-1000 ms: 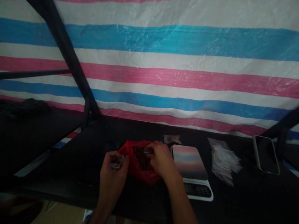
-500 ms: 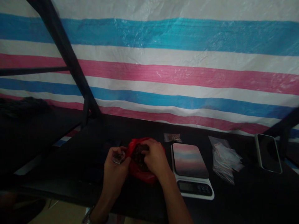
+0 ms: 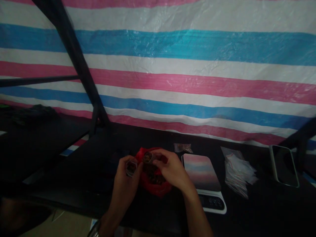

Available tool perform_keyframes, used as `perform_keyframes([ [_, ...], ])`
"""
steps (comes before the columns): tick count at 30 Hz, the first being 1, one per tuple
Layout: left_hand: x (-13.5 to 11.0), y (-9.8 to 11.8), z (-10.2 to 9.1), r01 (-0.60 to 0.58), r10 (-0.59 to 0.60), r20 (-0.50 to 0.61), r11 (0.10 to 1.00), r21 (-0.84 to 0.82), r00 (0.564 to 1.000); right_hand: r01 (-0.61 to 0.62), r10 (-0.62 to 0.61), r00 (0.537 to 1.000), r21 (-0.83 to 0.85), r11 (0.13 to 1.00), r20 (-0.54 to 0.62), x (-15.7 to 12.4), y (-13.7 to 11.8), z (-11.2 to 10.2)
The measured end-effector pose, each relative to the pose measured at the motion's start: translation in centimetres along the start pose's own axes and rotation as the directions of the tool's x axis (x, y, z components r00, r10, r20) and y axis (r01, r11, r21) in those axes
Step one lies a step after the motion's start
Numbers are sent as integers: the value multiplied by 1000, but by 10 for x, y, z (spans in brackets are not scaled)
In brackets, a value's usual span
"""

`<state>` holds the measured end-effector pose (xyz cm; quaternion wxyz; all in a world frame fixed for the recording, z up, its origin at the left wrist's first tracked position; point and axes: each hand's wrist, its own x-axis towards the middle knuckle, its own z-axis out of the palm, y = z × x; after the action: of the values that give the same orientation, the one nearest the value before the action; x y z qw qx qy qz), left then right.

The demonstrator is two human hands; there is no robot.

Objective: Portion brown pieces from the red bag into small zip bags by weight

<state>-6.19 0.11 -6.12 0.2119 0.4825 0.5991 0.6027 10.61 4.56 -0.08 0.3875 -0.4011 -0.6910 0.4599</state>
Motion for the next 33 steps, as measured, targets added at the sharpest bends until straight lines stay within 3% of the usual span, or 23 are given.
perform_keyframes([
  [3,-1,-1,-1,-13,11,37,998,67,999,16,-15,1000,-19,1000,10,-6,-14,3],
  [6,-2,-2,1,-19,11,80,995,100,997,63,-63,998,-144,988,4,-12,-25,11],
  [10,-6,-5,7,-50,30,180,993,109,983,170,-156,985,-404,899,68,-17,-33,22],
  [14,-13,-8,11,-104,83,219,991,89,972,187,-138,982,-541,820,130,-20,-36,25],
  [23,-20,-8,-4,-113,138,359,989,-91,923,153,-114,987,-433,888,113,-28,-34,11],
  [28,-15,-8,-7,-109,121,237,992,-65,964,165,-136,985,-352,921,107,-29,-42,8],
  [33,-8,-1,-15,-46,51,161,998,-37,986,169,-175,985,-298,940,5,-27,-44,4],
])
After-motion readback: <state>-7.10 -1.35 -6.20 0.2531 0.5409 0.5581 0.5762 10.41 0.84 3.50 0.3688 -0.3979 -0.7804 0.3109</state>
